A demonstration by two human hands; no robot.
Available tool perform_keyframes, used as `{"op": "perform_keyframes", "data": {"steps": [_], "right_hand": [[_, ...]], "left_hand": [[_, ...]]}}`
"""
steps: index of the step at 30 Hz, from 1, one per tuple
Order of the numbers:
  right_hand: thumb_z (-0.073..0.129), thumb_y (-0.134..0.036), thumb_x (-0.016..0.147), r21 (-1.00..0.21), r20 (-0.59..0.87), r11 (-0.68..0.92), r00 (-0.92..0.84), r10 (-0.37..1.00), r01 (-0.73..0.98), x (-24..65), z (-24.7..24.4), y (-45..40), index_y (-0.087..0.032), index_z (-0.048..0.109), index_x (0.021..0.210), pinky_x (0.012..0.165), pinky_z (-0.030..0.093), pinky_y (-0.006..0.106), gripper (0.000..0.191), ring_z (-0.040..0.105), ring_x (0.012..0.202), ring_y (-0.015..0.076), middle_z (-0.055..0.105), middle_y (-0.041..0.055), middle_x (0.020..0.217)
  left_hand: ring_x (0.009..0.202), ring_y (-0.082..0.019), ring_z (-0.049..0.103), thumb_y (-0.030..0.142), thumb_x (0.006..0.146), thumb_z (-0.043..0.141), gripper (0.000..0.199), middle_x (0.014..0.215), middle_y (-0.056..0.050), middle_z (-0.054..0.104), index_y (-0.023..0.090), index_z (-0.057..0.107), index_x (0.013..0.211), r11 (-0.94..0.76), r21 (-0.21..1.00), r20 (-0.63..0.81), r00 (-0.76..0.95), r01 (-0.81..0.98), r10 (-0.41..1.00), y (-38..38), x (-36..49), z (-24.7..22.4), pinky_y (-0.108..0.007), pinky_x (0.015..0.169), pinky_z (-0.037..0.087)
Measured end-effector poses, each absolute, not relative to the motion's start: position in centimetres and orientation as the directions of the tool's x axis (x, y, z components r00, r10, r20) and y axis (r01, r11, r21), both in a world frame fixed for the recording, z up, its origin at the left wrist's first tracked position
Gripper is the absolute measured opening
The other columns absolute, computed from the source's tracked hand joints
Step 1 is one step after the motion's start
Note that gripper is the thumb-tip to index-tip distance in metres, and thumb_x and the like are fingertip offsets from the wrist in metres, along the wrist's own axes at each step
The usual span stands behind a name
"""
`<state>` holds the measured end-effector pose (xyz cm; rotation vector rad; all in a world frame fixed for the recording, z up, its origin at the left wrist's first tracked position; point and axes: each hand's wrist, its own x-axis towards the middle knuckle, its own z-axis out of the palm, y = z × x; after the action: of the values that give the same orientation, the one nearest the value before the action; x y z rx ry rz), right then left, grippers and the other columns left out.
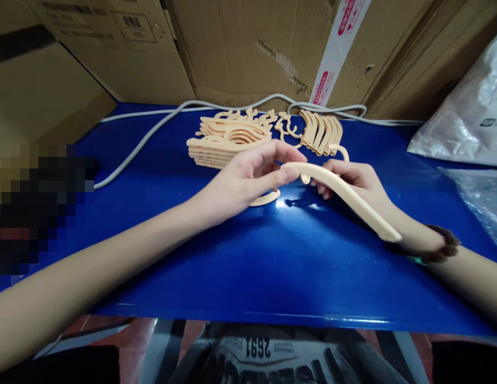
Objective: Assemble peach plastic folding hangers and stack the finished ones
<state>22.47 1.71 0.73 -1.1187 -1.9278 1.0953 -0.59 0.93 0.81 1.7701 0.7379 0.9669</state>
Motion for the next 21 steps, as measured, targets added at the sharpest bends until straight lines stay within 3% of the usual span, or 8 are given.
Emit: {"op": "perform_keyframes", "data": {"steps": [3,6,9,12,17,19,21], "right_hand": [[0.064,-0.047,0.086,-0.878,0.116,0.297,-0.435,0.893,0.375,22.5,0.7,1.8,-0.020,0.072,0.083,0.055,0.041,0.026,0.028,0.054,0.060,0.0122,0.064,0.0005,0.071],[0.062,-0.042,0.089,-0.873,0.109,0.288,-0.418,0.902,0.393,22.4,0.6,1.7,-0.021,0.073,0.093,0.057,0.042,0.025,0.024,0.053,0.060,0.0106,0.064,-0.0002,0.072],[0.061,-0.039,0.091,-0.871,0.129,0.310,-0.430,0.894,0.382,22.3,0.5,1.8,-0.020,0.072,0.094,0.056,0.042,0.023,0.023,0.053,0.059,0.0092,0.063,-0.0011,0.072],[0.059,-0.039,0.093,-0.858,0.150,0.341,-0.448,0.882,0.384,22.3,0.5,1.9,-0.019,0.071,0.092,0.056,0.041,0.023,0.023,0.053,0.060,0.0089,0.061,-0.0018,0.070],[0.056,-0.039,0.094,-0.850,0.163,0.359,-0.457,0.874,0.385,22.4,0.2,2.0,-0.019,0.069,0.094,0.058,0.042,0.024,0.023,0.053,0.061,0.0092,0.060,-0.0019,0.072],[0.056,-0.039,0.094,-0.851,0.170,0.367,-0.463,0.870,0.377,22.4,0.1,2.0,-0.019,0.068,0.095,0.059,0.042,0.024,0.023,0.053,0.062,0.0092,0.060,-0.0019,0.074],[0.056,-0.039,0.095,-0.848,0.173,0.374,-0.471,0.865,0.375,22.4,0.1,2.0,-0.020,0.067,0.093,0.059,0.042,0.024,0.022,0.054,0.063,0.0088,0.060,-0.0021,0.076]], "left_hand": [[0.075,-0.008,0.058,0.029,0.092,0.061,0.016,0.091,-0.001,0.064,0.017,0.062,0.102,-0.172,0.975,0.220,0.467,-0.143,0.857,1.3,-0.6,1.0,-0.018,0.069,0.049],[0.079,-0.008,0.061,0.030,0.096,0.054,0.015,0.090,-0.001,0.063,0.018,0.062,0.099,-0.068,0.982,0.144,0.462,-0.176,0.875,1.3,-0.6,1.2,-0.018,0.071,0.052],[0.076,-0.011,0.065,0.036,0.103,0.039,0.025,0.091,-0.003,0.064,0.018,0.056,0.105,-0.085,0.995,0.095,0.484,-0.043,0.870,0.9,-0.6,1.7,-0.020,0.064,0.054],[0.062,-0.010,0.064,0.040,0.105,0.024,0.033,0.086,-0.003,0.063,0.021,0.048,0.117,-0.178,0.975,0.079,0.547,0.130,0.833,0.2,-0.6,2.2,-0.019,0.049,0.050],[0.038,-0.005,0.046,0.040,0.106,0.023,0.037,0.068,0.003,0.054,0.019,0.051,0.120,-0.239,0.924,0.016,0.592,0.300,0.805,-0.6,-0.6,2.6,-0.017,0.035,0.036],[0.043,-0.007,0.049,0.040,0.105,0.030,0.037,0.064,0.003,0.054,0.017,0.059,0.110,-0.394,0.805,0.094,0.561,0.444,0.823,-0.8,-0.6,2.4,-0.018,0.039,0.035],[0.052,-0.011,0.056,0.045,0.103,0.034,0.043,0.063,0.000,0.057,0.015,0.064,0.094,-0.588,0.507,0.258,0.541,0.630,0.801,-0.9,-0.7,2.1,-0.021,0.044,0.033]]}}
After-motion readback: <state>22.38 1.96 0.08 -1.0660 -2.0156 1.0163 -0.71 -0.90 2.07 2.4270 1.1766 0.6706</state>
